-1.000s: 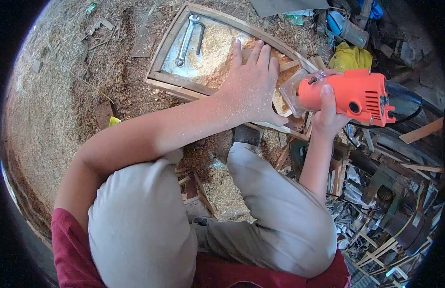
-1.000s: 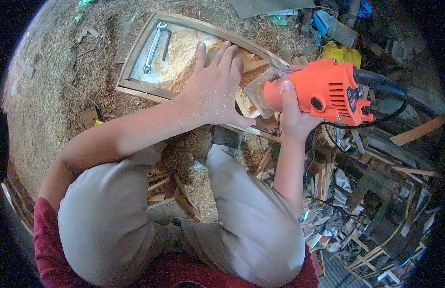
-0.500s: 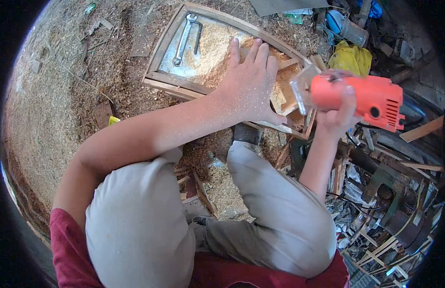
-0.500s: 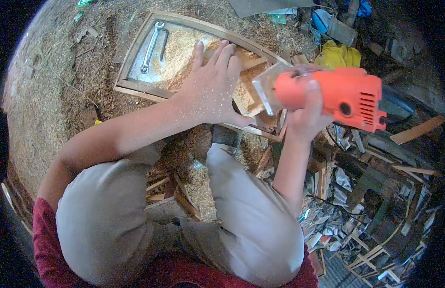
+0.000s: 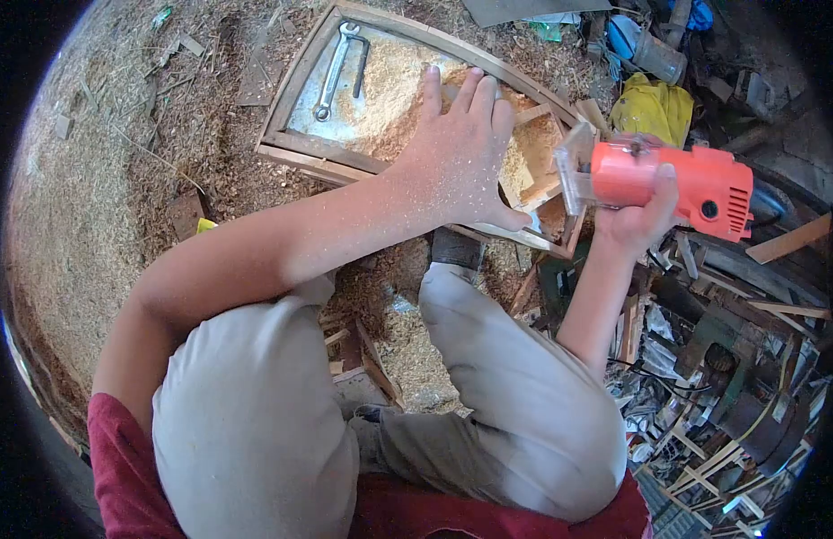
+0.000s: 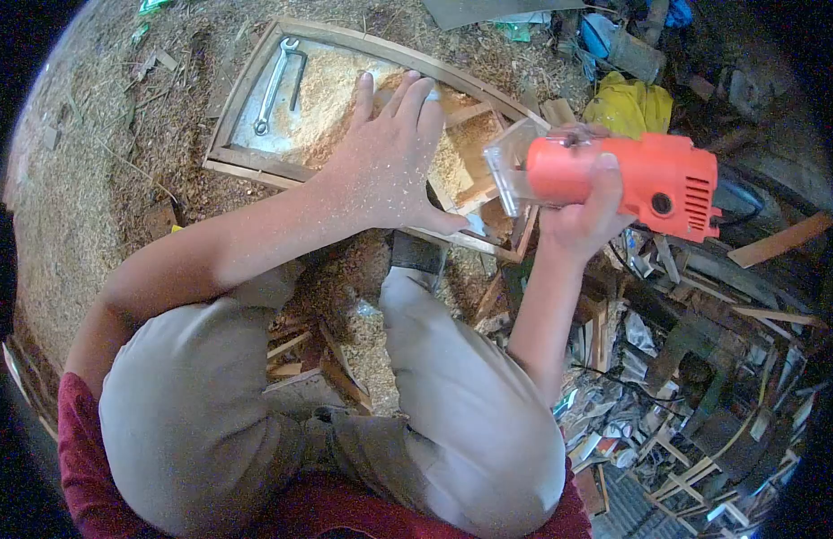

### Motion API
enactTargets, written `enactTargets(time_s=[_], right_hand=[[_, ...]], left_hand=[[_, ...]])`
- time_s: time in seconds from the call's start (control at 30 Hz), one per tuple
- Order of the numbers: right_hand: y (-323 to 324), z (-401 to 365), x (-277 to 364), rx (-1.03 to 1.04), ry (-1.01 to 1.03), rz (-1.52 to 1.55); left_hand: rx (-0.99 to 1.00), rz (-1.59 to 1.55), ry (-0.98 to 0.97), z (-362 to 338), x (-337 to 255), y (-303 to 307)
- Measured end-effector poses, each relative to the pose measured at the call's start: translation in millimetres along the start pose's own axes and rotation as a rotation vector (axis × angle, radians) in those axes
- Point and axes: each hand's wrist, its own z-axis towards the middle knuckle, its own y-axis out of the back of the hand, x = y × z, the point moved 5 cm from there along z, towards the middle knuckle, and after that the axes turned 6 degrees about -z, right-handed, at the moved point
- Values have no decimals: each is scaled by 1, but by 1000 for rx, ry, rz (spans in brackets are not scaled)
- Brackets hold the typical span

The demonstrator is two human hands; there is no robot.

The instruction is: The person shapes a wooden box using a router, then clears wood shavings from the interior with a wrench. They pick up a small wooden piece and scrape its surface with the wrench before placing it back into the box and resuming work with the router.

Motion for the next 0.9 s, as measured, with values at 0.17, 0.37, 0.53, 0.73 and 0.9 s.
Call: enactTargets(time_s=[0.17, 0.37, 0.53, 0.73, 0.9], right_hand=[[-12, -10, -3, 93, 13, -60], [-16, -12, -5, 176, 102, -185], [-20, -14, -8, 213, 126, -229], [-15, -16, -11, 243, 108, -255], [-24, -18, -5, 252, 127, -237]], left_hand=[[9, 4, 1, 1, 0, 1], [-16, 16, -13, 0, 0, -1], [3, 64, -9, -1, 0, -2], [25, 93, -7, -1, -1, -1], [26, 94, 1, -1, -1, 0]])
